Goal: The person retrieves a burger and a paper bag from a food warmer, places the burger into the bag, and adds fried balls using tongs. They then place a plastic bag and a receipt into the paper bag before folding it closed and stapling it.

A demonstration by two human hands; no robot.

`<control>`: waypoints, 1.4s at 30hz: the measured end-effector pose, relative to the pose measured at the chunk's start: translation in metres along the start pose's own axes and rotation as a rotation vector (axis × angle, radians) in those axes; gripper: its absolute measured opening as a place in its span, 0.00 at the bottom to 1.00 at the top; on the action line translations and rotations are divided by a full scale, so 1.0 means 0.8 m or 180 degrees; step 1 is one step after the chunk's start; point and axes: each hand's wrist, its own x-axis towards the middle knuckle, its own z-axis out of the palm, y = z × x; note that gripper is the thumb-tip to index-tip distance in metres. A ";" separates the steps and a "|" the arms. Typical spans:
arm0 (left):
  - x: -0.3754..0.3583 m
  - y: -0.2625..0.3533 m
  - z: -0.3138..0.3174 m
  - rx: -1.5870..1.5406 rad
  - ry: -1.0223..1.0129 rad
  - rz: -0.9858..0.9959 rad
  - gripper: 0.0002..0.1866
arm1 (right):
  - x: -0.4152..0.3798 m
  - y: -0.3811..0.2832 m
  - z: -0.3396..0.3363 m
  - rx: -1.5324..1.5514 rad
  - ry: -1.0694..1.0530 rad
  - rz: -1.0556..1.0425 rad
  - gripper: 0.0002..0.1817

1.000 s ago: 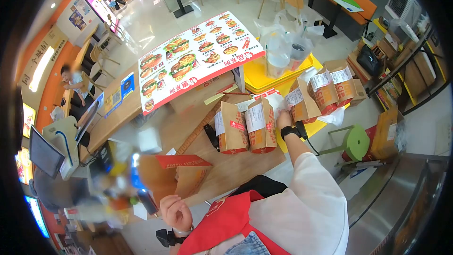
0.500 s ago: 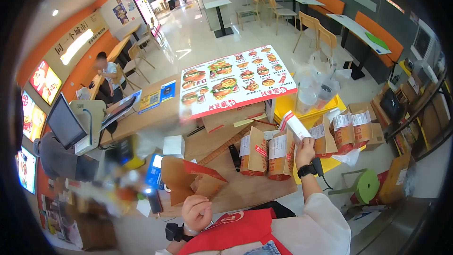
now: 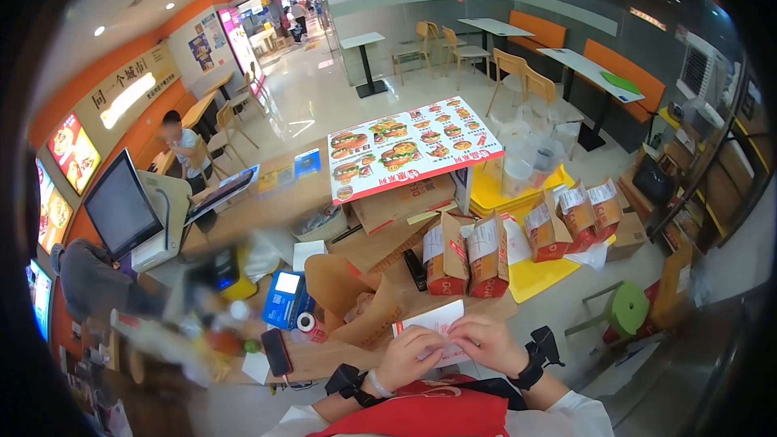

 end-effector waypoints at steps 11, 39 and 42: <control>-0.012 0.020 0.012 -0.0503 -0.0231 0.0139 0.07 | -0.078 -0.064 -0.008 0.0362 0.1096 0.0482 0.07; 0.176 0.157 0.469 -0.4068 -0.4178 -0.1014 0.27 | -0.332 0.030 -0.256 -0.0678 0.2179 0.2369 0.13; 0.195 0.166 0.516 -0.4140 -0.3593 -0.1717 0.26 | -0.351 -0.017 -0.292 -0.1980 0.3355 0.2620 0.14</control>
